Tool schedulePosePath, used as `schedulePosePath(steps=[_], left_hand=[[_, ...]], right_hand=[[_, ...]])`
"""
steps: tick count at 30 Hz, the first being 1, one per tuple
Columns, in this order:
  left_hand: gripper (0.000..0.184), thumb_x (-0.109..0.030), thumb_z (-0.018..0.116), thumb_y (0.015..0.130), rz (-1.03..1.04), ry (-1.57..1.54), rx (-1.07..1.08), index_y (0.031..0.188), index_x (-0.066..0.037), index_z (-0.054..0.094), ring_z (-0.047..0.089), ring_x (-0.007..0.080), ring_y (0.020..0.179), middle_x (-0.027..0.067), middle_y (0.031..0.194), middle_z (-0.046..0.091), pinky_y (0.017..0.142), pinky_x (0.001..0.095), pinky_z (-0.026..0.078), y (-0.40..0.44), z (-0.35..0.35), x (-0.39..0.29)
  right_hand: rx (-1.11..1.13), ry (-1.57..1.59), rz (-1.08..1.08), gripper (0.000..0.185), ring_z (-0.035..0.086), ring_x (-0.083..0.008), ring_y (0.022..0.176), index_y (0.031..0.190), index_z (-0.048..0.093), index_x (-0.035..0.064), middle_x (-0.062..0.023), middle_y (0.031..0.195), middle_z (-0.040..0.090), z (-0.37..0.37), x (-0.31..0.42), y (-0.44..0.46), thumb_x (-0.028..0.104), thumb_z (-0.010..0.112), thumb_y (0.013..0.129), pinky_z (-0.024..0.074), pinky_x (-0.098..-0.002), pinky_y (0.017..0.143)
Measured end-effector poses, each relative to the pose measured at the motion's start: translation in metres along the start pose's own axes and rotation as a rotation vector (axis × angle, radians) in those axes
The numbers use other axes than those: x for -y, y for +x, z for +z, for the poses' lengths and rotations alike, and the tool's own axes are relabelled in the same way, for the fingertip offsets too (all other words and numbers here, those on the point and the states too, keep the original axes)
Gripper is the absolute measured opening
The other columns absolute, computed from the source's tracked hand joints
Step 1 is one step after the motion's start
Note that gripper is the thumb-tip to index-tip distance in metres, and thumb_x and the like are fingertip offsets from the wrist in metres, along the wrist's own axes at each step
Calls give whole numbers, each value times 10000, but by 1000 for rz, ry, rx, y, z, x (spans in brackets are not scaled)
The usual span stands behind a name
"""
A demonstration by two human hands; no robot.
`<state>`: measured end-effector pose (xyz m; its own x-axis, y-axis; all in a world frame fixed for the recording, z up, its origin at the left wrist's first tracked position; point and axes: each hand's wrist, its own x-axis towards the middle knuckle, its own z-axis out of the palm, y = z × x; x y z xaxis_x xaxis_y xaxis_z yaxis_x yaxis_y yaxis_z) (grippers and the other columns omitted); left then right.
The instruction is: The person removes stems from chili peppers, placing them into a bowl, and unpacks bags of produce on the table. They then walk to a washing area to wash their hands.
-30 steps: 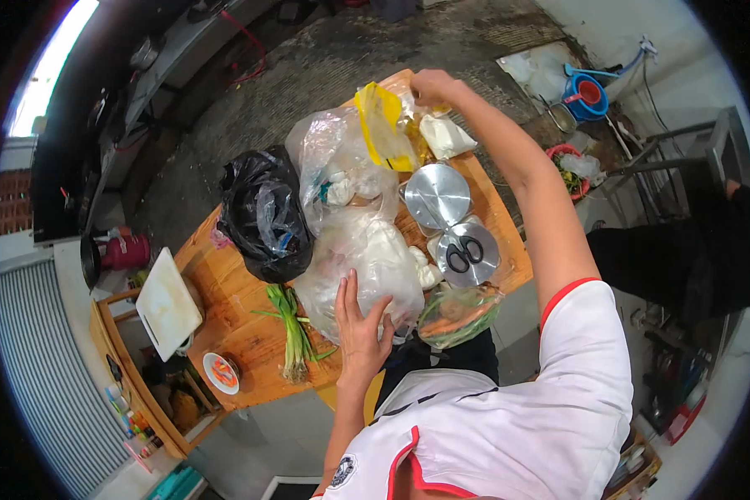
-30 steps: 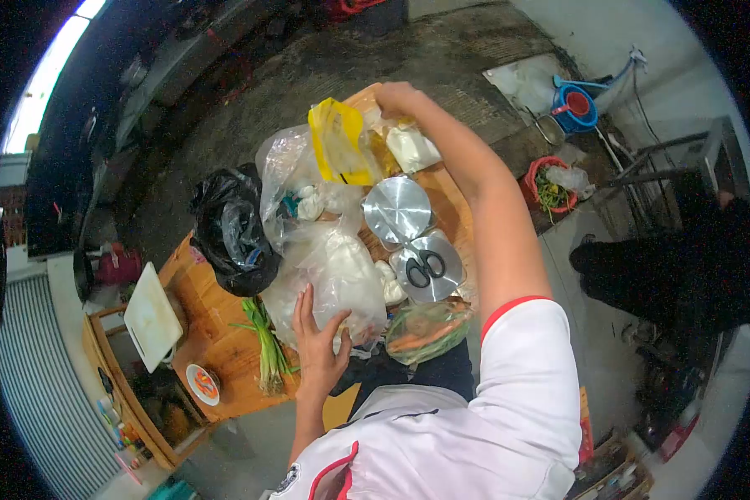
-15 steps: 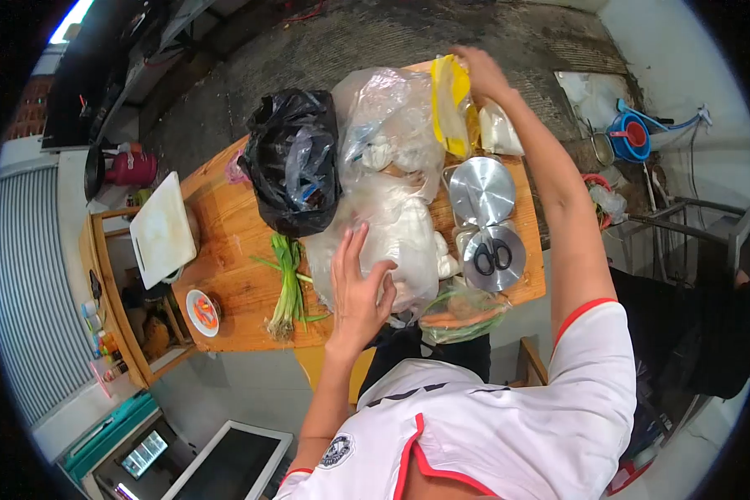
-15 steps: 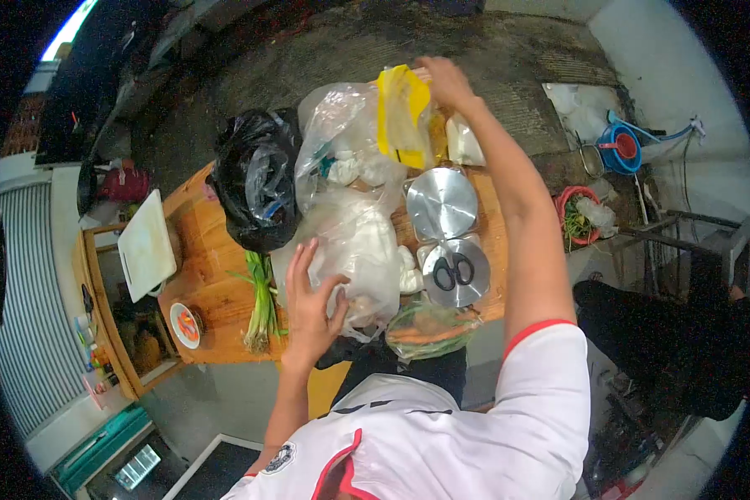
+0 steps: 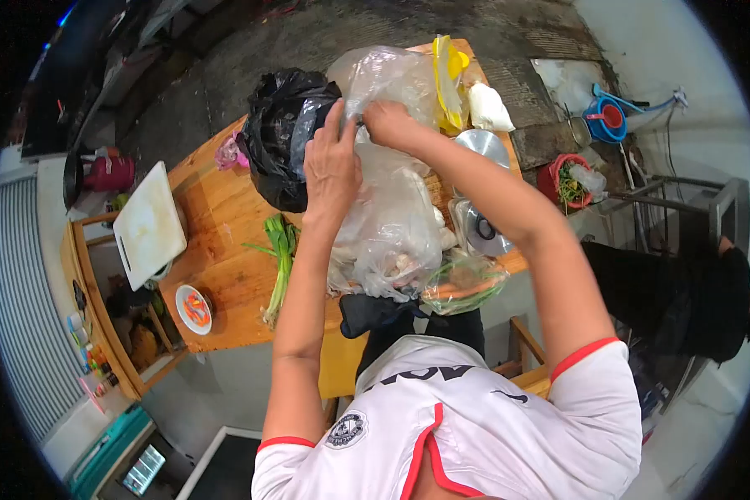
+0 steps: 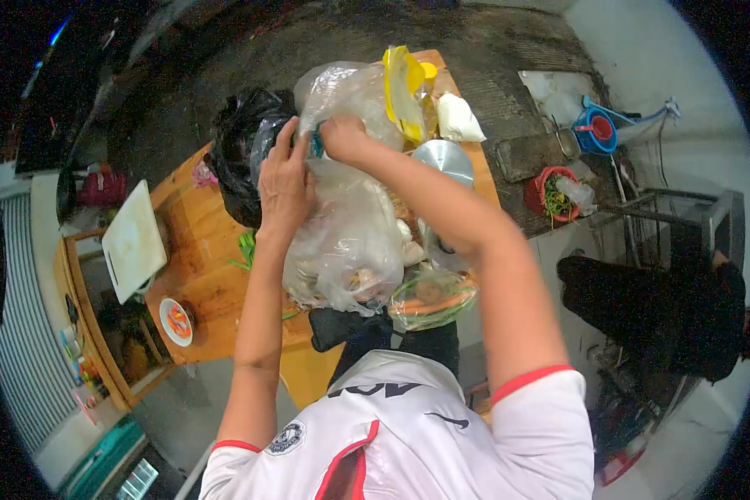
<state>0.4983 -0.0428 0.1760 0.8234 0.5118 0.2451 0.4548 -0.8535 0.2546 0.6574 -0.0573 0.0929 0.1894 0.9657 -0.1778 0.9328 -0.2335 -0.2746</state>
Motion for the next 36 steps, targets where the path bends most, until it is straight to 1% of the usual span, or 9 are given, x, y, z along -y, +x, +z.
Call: schedulePosePath(steps=[6,9,12,16,21,24,30,33,36], left_hand=[[650,91,577,671,58,-94,-4,1307,17,467,591,334,990,129,1458,357,804,404,486,15,-16,14],[674,93,575,669,59,-129,3,1326,19,440,593,361,992,143,1463,343,802,416,500,15,-23,14],[702,92,562,679,71,-146,18,1357,5,403,590,380,1000,151,1475,319,819,426,503,10,-25,12],[757,90,547,697,75,-162,54,1416,-32,343,589,387,1017,147,1499,281,841,433,505,1,-21,11],[741,91,552,703,39,-156,110,1407,-19,351,611,371,954,138,1507,259,758,415,520,1,-23,7],[719,84,558,710,49,-167,86,1395,-8,361,618,365,926,134,1509,252,723,405,521,-1,-21,9],[694,62,567,727,24,-227,71,1388,-4,366,610,363,954,156,1505,243,751,398,528,-2,-27,10],[688,49,580,737,50,-241,29,1389,-8,369,599,364,987,164,1504,237,779,393,533,-6,-26,12],[694,43,601,736,-20,-265,39,1390,-18,379,593,350,983,160,1504,236,792,390,537,-10,-26,12]], right_hand=[[48,138,332,309,633,-273,1105,1163,619,112,-104,1184,657,44,0,56,184,588,864,528,-421,860],[-4,180,333,486,660,-294,1022,1123,588,66,-159,1074,675,46,0,59,157,784,688,543,-420,825],[102,160,230,604,657,-301,1014,1071,656,73,-146,1045,688,42,-6,57,133,885,515,543,-419,806],[218,11,60,569,650,-299,1012,980,728,73,-134,1013,699,48,-16,66,113,908,441,523,-410,833],[170,14,116,557,649,-287,1012,977,739,77,-135,989,705,41,-20,62,141,905,449,486,-409,893],[63,38,72,399,660,-292,971,892,740,57,-142,994,706,48,-20,54,167,870,531,510,-411,849],[-126,35,83,212,668,-333,871,955,639,36,-166,967,661,19,21,1,30,668,745,550,-394,718],[-250,22,45,309,673,-268,926,1052,597,55,-130,960,651,-11,28,-49,-2,627,750,556,-348,704],[-552,159,-173,220,654,-289,738,930,576,47,-124,898,604,-32,20,-101,11,658,730,517,-385,595]])
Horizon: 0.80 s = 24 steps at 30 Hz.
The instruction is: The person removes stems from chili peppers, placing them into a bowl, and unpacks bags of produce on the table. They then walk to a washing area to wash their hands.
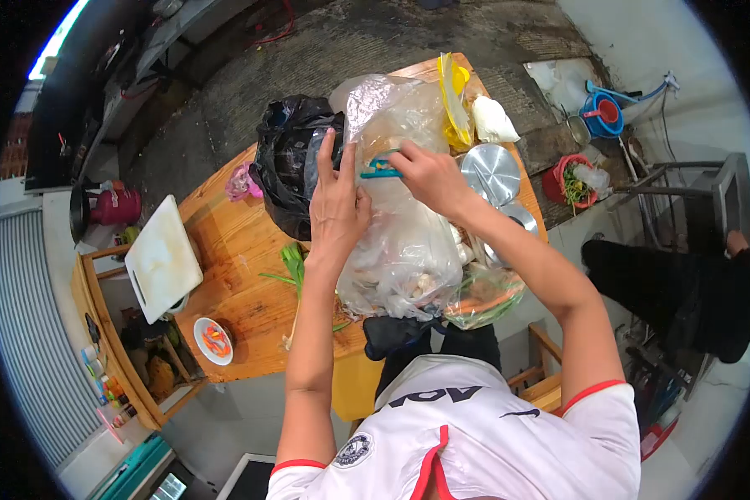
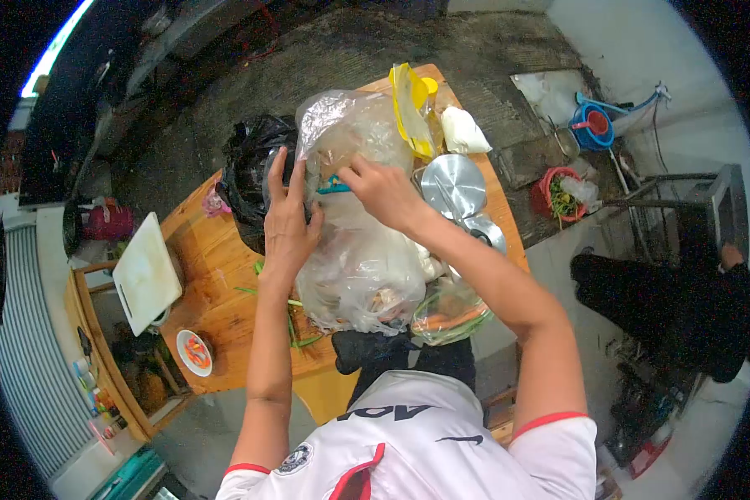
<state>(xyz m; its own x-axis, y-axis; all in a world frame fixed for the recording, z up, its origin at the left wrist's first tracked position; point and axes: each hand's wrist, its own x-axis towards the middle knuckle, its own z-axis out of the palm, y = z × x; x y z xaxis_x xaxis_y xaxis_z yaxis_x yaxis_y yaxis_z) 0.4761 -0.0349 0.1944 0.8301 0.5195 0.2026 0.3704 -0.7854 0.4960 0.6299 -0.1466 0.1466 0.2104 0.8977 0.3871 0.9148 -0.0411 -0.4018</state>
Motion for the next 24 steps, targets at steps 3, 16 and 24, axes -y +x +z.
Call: schedulePosePath(steps=[3,16,24], left_hand=[[745,35,663,702,-48,-53,18,1391,-29,387,584,317,980,158,1506,234,804,383,534,-3,2,-3],[261,-21,763,632,156,-207,-193,860,-118,681,494,292,1131,126,1253,519,817,366,463,-38,-11,-33],[326,-4,776,579,208,-236,-208,888,-89,714,537,277,1100,140,1207,539,789,357,498,-65,-18,-33]], right_hand=[[-108,-8,-130,212,639,-228,698,917,585,64,-88,920,598,-45,10,-21,11,656,724,515,-331,575],[-141,83,-258,280,639,-198,736,964,614,52,-99,949,587,-85,23,-72,30,693,696,530,-299,580],[-127,145,-275,272,643,-203,755,975,613,50,-100,960,585,-89,36,-82,60,680,712,539,-299,597]])
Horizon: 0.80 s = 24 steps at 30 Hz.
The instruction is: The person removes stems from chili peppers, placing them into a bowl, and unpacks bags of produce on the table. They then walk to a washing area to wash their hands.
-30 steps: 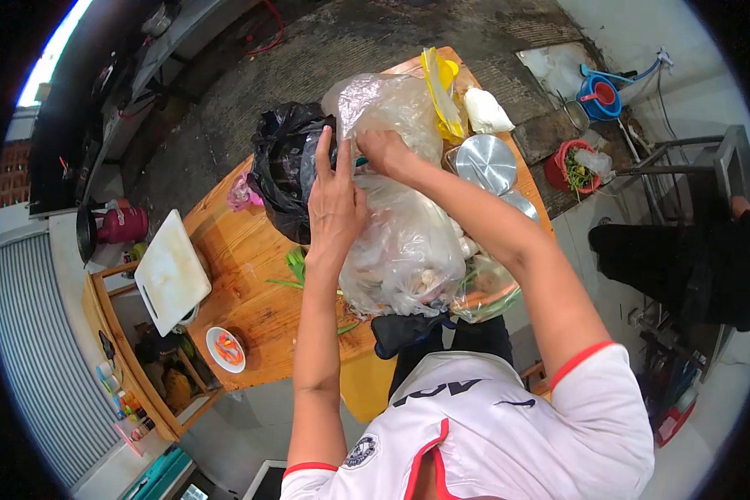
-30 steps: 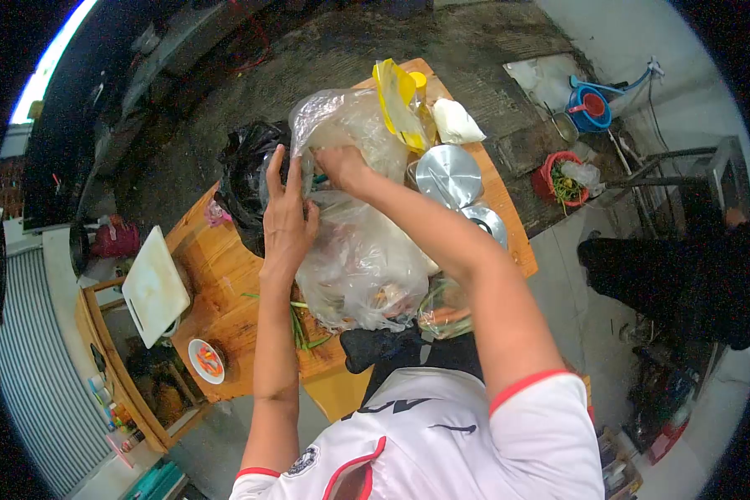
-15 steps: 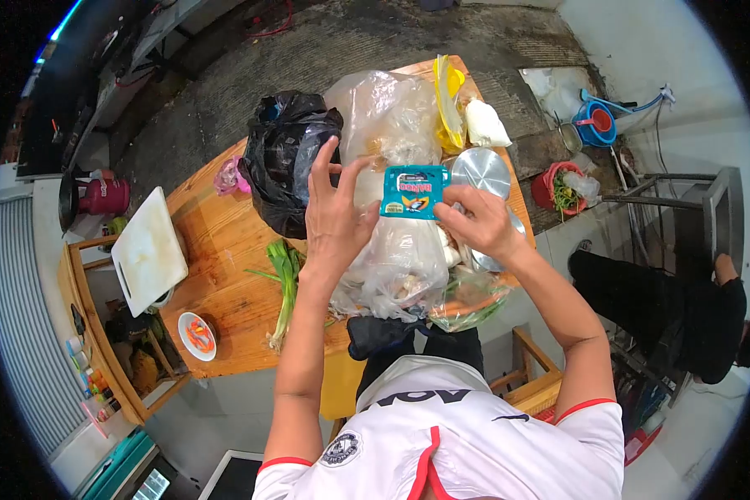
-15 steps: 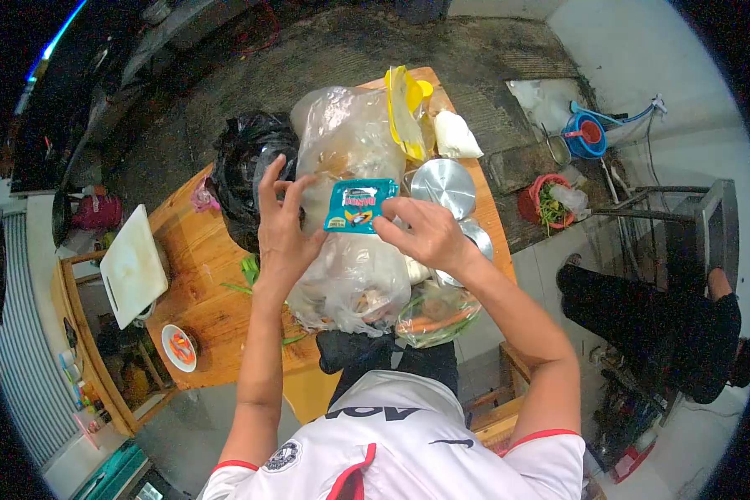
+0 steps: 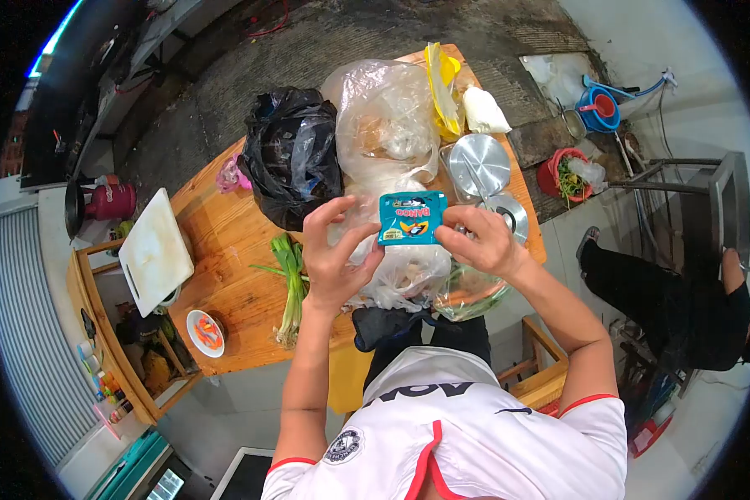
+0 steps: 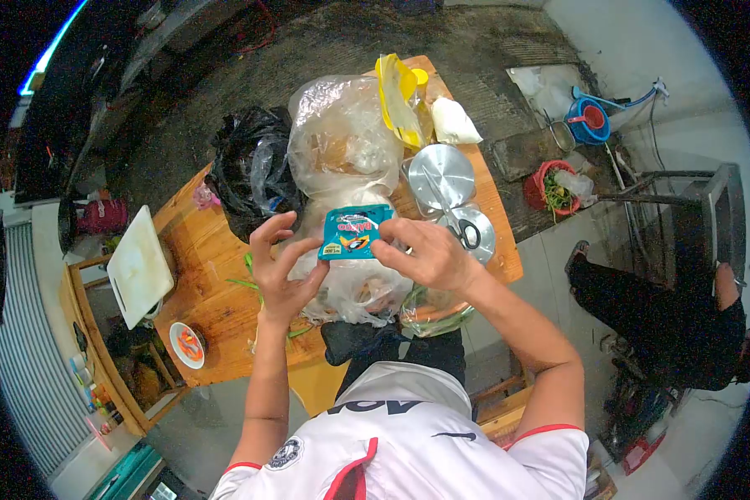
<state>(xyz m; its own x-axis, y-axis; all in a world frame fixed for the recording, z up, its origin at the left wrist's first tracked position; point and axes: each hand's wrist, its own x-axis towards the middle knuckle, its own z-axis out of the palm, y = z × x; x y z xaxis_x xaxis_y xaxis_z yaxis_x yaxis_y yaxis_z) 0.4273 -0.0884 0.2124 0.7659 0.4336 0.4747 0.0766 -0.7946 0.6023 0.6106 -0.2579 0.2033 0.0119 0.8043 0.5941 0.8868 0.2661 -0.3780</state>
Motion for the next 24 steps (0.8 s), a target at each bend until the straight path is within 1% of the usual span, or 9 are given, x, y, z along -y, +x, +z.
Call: schedulePosePath(steps=[7,10,13,14,15,17,19,22,24], left_hand=[[275,52,750,598,-43,-105,-100,845,-59,707,595,248,967,133,1098,588,728,330,511,-18,-2,-5],[259,45,753,574,-71,-160,-161,807,-55,700,607,231,855,103,958,641,672,321,505,-24,1,-11],[248,63,742,569,-67,-153,-114,787,-41,684,619,228,807,93,896,652,668,306,500,-28,0,-15],[232,74,733,565,-19,-136,-115,758,-27,653,634,235,756,88,872,664,646,297,504,-25,-2,-17],[226,75,732,566,-23,-155,-117,750,-26,646,639,238,750,92,877,668,638,298,507,-26,-2,-19],[217,75,729,568,-31,-195,-121,734,-24,630,650,243,738,100,887,675,623,301,514,-29,-3,-20],[218,75,730,609,-24,-190,-117,762,-24,610,658,242,760,133,895,668,657,306,520,-34,-6,-20],[228,79,723,643,-45,-170,-170,779,-26,573,662,234,780,160,914,662,681,304,525,-42,-17,-19],[242,71,725,685,-124,-131,-198,803,-31,540,654,228,811,166,949,649,693,301,525,-53,-35,-21]], right_hand=[[1,29,33,285,634,-204,744,982,607,53,-98,958,581,-1,17,-4,65,677,706,533,-301,580],[-45,29,2,291,630,-203,730,987,608,51,-102,960,582,1,22,-6,63,681,706,529,-298,570],[-74,33,-3,300,628,-203,722,992,611,47,-104,961,582,3,22,-9,49,684,702,527,-296,563],[-78,43,9,298,628,-203,720,991,613,45,-104,960,582,5,23,-10,44,683,702,527,-296,562],[-82,52,21,297,627,-203,719,990,615,43,-104,959,582,5,23,-10,38,683,702,526,-296,560],[-78,83,48,416,625,-212,705,1064,583,40,-107,954,584,6,25,-10,29,718,670,524,-299,551],[-89,121,93,489,622,-221,693,1109,551,41,-109,946,590,9,30,-9,29,749,663,521,-306,540],[-231,177,114,572,618,-207,687,1149,492,30,-115,920,603,19,37,-6,27,810,675,510,-295,533],[-266,228,225,585,577,-189,698,1152,473,28,-109,898,580,24,47,-9,-16,820,683,472,-272,550]])
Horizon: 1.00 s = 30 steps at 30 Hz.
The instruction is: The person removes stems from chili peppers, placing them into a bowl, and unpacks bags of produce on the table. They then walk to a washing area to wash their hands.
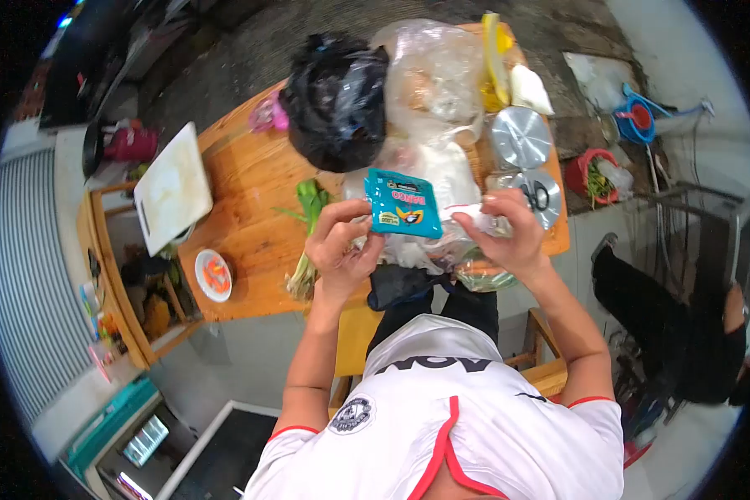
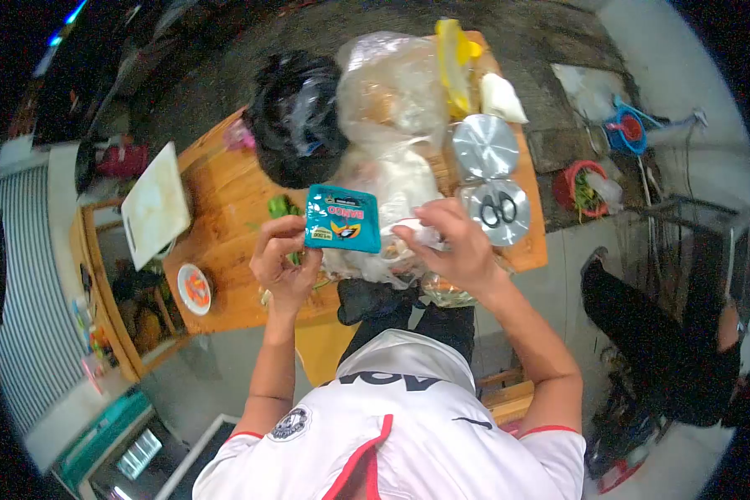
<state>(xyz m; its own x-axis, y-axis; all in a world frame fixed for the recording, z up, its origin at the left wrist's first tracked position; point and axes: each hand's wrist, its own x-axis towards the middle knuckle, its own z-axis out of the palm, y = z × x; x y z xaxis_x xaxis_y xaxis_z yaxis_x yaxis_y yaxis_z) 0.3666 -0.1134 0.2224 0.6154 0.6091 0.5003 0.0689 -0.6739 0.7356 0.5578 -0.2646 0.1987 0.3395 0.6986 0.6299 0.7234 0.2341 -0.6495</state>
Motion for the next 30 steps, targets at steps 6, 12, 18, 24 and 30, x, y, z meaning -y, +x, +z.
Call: schedulePosePath(steps=[6,12,18,24,30], left_hand=[[209,62,708,771,-107,178,-204,833,-30,530,606,212,930,143,1018,604,810,316,496,-33,-68,6],[183,90,670,782,-219,143,-418,847,-23,540,590,208,951,121,1030,584,844,329,478,-77,-103,2],[201,90,682,766,-269,147,-483,835,-32,538,592,212,944,121,1011,586,844,330,470,-91,-107,-3],[196,93,678,774,-248,140,-476,833,-27,535,592,212,945,125,1026,580,848,322,470,-93,-109,-3],[195,113,658,778,-229,118,-475,833,-23,529,592,205,945,132,1042,578,843,315,491,-93,-111,-5]], right_hand=[[-116,152,219,564,561,-92,701,1173,472,-6,-95,883,590,16,17,-9,-14,813,724,454,-197,551],[132,224,379,491,583,-104,685,1172,524,24,-92,917,603,25,49,-19,7,778,752,468,-226,556],[604,304,419,359,620,-262,734,1166,531,57,-120,981,574,39,67,-47,83,682,842,506,-349,678],[769,438,476,338,622,-355,786,1176,512,54,-137,1018,527,70,83,-66,77,642,865,496,-427,685],[732,408,463,357,619,-360,827,1191,512,56,-143,1041,534,80,87,-70,87,648,863,509,-420,697]])
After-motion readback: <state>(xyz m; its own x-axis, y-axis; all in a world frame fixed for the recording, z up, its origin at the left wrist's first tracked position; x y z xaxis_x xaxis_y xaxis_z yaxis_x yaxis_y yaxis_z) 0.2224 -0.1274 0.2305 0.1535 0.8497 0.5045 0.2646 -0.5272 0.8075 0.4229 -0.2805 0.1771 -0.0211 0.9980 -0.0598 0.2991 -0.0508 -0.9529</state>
